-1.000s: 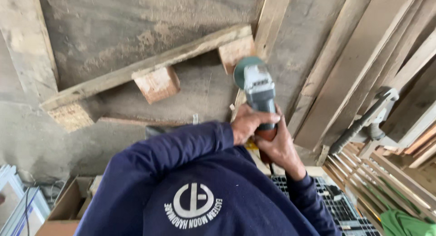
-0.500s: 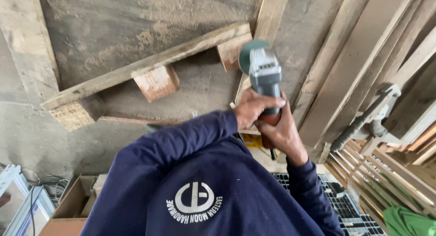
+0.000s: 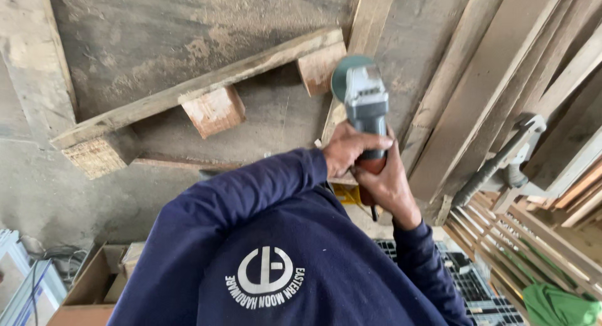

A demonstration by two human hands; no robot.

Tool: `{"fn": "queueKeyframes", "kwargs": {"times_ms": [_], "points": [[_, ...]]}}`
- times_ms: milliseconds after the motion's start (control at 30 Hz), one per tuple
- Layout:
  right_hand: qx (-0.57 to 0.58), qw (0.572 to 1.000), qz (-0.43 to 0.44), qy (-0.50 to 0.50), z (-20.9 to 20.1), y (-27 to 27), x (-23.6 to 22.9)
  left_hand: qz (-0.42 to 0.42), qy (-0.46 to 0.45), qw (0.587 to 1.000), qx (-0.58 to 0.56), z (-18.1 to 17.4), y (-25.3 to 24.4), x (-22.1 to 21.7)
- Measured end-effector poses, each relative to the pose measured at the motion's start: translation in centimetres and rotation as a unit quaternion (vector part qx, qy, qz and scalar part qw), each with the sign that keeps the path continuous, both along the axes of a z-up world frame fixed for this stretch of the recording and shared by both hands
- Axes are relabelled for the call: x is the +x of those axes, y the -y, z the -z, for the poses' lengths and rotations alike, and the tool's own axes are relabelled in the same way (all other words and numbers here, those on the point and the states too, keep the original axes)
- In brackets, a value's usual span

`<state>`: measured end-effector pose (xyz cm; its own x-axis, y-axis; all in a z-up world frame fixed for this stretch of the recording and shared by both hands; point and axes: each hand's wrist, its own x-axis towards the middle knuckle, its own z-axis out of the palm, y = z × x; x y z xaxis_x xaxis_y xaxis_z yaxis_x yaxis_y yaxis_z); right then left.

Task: The person uses an angle grinder to smooth the edges of a wooden pallet. They hold the wood steady with one hand while operating the tool with the other, moving along the length of the planks. The person repositions the wood to access different sections and continues grinding until the edges are even.

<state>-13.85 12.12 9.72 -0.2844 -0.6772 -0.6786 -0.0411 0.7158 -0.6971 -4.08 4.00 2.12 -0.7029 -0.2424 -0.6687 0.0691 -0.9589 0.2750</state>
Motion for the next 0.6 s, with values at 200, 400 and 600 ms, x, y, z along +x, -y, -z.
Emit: {"fn": "queueKeyframes", "kwargs": {"times_ms": [200,400,600], "points": [[0.146,0.980,-0.085,-0.103,-1.4,-0.7,1.8,-0.088,-0.101,0.991,-0.028,-0.8,-2.2,3.1],[0.024,0.987,-0.059,-0.151,-0.7,-0.5,1.9,-0.051,-0.071,0.996,-0.004,1.1,-1.6,1.1],[0.079,0.972,-0.148,-0.163,-0.2,-0.8,3.3,-0.131,-0.099,0.986,-0.024,1.0,-3.0,4.6]]}}
